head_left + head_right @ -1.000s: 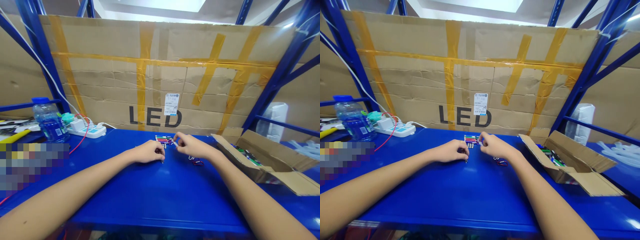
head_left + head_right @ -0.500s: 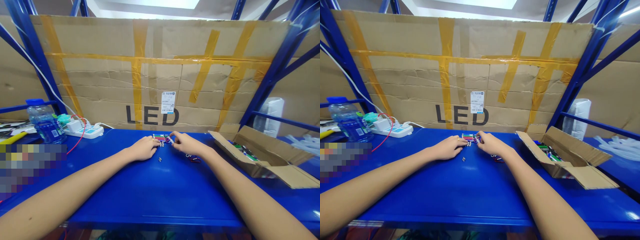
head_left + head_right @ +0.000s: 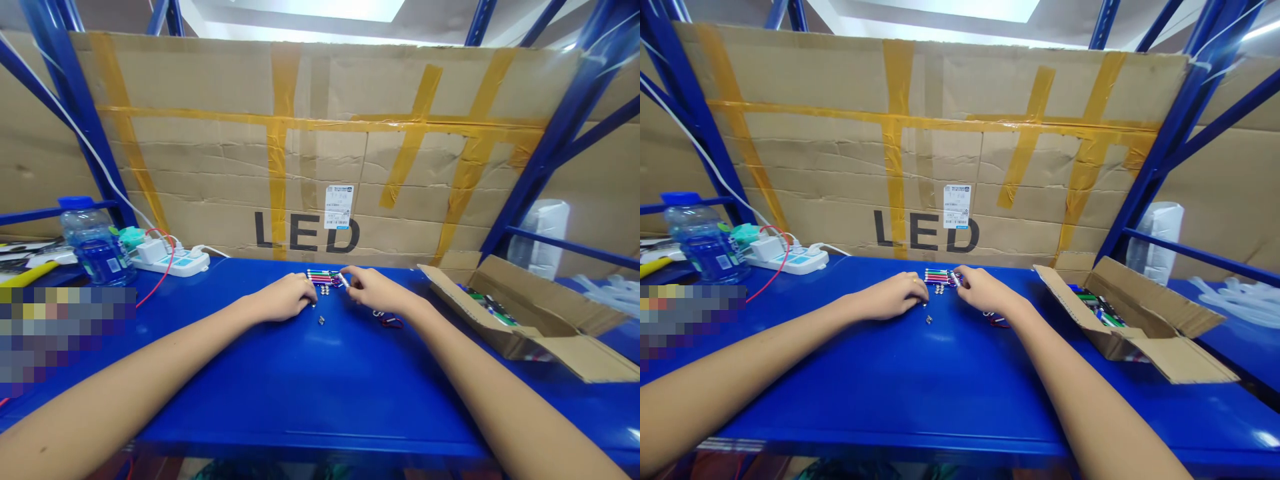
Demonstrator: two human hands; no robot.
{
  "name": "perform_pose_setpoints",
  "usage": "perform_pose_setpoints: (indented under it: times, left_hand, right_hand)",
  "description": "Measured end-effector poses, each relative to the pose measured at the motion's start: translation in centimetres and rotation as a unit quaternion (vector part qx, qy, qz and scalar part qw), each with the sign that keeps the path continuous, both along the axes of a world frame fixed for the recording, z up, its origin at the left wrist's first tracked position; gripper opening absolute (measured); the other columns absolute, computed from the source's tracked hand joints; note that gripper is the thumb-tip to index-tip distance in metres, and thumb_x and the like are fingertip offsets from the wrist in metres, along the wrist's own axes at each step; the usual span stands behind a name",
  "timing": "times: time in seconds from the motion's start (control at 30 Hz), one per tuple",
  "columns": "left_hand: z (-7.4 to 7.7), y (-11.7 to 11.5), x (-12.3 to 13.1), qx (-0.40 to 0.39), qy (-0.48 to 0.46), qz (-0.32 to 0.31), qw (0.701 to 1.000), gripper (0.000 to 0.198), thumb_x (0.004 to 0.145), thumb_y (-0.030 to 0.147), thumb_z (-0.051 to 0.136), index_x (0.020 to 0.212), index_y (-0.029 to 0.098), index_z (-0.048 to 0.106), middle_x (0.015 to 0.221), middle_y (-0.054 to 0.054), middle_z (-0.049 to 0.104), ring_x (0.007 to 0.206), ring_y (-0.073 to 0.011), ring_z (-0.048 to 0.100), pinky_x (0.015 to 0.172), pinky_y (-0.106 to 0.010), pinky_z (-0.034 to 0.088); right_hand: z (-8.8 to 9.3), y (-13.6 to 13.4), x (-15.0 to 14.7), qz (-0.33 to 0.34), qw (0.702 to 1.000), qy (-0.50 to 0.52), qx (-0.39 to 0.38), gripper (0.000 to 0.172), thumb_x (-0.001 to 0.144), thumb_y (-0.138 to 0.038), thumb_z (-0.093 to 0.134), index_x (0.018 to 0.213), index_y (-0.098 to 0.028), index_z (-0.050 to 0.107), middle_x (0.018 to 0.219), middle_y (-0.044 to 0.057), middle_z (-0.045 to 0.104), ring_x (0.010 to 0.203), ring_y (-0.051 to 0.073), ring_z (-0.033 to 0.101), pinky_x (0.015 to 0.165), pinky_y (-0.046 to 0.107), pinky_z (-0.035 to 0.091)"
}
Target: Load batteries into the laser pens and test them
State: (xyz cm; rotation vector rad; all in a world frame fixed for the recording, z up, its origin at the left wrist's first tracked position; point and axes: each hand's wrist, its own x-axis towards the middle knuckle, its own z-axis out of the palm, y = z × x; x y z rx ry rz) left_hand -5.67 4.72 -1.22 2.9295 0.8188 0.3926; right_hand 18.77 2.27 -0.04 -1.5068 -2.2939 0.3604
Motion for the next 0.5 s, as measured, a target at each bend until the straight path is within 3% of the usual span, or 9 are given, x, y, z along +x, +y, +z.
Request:
perform_pose_setpoints:
  times: [0.33, 0.5]
  left_hand:
    - [-0.4, 0.2, -0.1, 0.018, 0.040, 0.011, 0.999, 0.027, 0.090, 0.014, 0.046, 0.099, 0.018, 0.072, 0.101, -0.010, 0.068, 0.095, -0.0231, 0.061, 0.083, -0.033, 0.045]
    - [-0.1, -0.1, 0.2, 0.023, 0.056, 0.053, 0.997, 0.020, 0.087, 0.013, 0.049, 0.089, 0.016, 0.069, 0.093, -0.010, 0.068, 0.086, -0.0224, 0.062, 0.074, -0.030, 0.045]
  right_hand:
    - [-0.3, -0.3, -0.5, 0.031, 0.994, 0.071, -0.076, 0.049, 0.079, -0.015, 0.050, 0.128, -0.017, 0.052, 0.082, 0.005, 0.071, 0.071, 0.018, 0.064, 0.060, 0.027, 0.045]
    - [0.0, -0.9, -1.3, 0.064, 0.986, 0.096, -0.124, 0.020, 0.074, -0.014, 0.050, 0.093, -0.018, 0.055, 0.080, 0.004, 0.069, 0.070, 0.017, 0.064, 0.055, 0.025, 0.044]
